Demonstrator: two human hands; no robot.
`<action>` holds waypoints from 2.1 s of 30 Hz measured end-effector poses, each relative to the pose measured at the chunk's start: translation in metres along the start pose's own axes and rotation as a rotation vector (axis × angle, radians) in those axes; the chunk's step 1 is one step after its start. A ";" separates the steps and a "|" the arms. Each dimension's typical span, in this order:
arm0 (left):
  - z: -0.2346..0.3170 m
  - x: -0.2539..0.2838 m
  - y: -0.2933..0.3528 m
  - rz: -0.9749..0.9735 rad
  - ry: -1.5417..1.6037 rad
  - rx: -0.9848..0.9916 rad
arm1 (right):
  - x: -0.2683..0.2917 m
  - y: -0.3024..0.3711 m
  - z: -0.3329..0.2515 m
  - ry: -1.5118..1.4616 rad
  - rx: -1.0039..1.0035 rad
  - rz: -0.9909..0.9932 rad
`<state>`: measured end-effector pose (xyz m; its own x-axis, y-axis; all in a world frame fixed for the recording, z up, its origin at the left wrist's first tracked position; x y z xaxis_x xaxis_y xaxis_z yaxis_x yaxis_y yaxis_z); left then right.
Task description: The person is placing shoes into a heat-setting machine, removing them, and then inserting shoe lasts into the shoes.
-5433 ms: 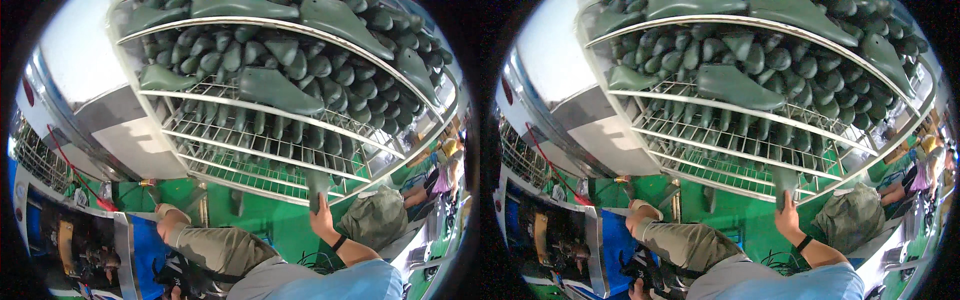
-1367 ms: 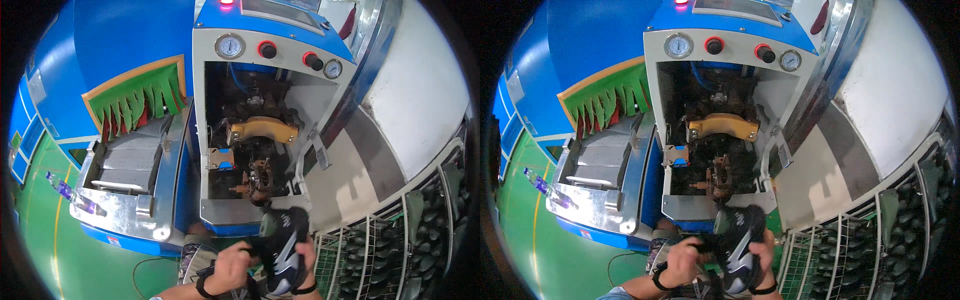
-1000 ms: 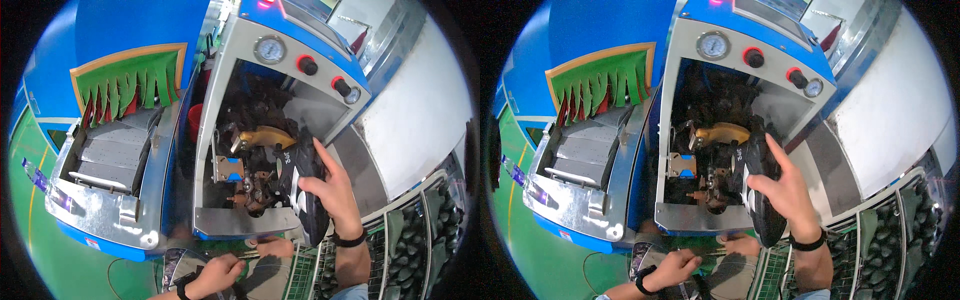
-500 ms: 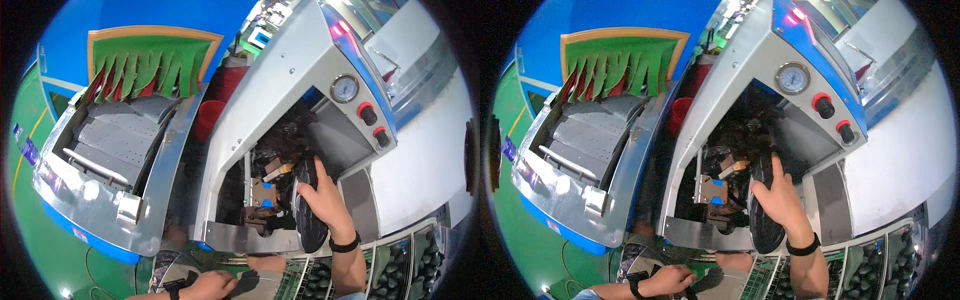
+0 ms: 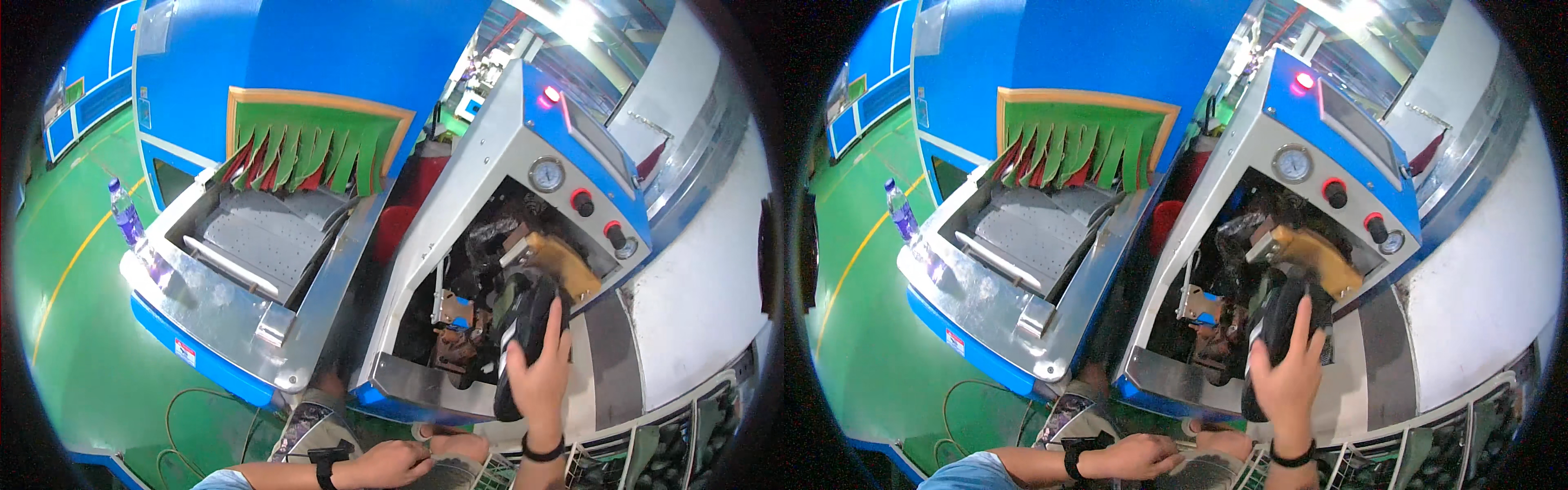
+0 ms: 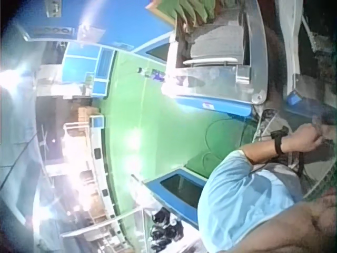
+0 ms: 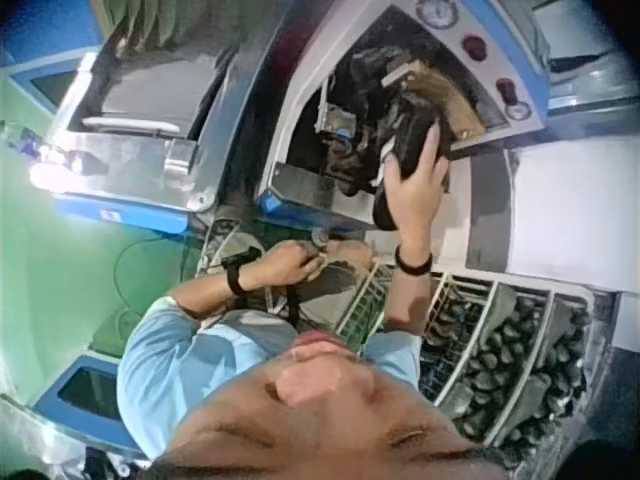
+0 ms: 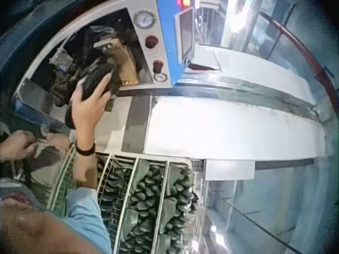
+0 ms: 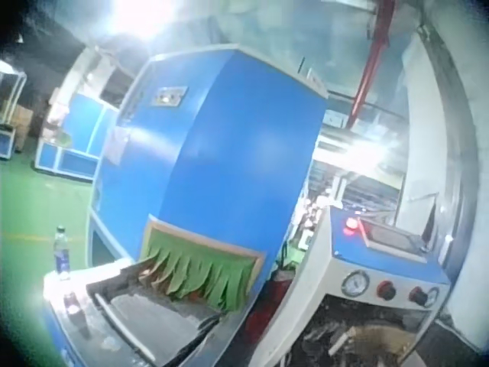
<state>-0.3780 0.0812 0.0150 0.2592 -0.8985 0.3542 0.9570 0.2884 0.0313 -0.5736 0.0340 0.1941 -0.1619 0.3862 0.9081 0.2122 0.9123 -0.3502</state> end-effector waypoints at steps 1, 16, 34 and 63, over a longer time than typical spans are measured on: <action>0.002 0.002 0.000 -0.023 -0.002 0.022 | -0.002 0.019 0.000 0.065 0.012 0.037; 0.014 0.000 -0.001 -0.213 1.150 0.423 | 0.029 0.149 0.027 -1.010 0.008 -0.653; -0.016 -0.021 0.024 0.027 0.568 0.409 | -0.016 0.329 0.140 -1.985 -0.615 0.338; -0.057 0.290 0.292 0.809 -0.750 1.298 | -0.082 0.378 0.280 -2.198 -0.763 0.491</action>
<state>-0.0163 -0.1141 0.0738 0.1127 -0.1656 0.9797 -0.2046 0.9610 0.1860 -0.7499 0.3853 -0.0765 -0.2794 0.4573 -0.8443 0.6302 0.7508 0.1981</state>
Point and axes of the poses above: each hand's wrist, its own y-axis away from the middle knuckle, its own x-axis out of the back of the hand, z = x × y, the point moved 1 cm from there along -y, towards the middle knuckle, and after that the axes turned 13 degrees about -z, right-handed, at the moved point
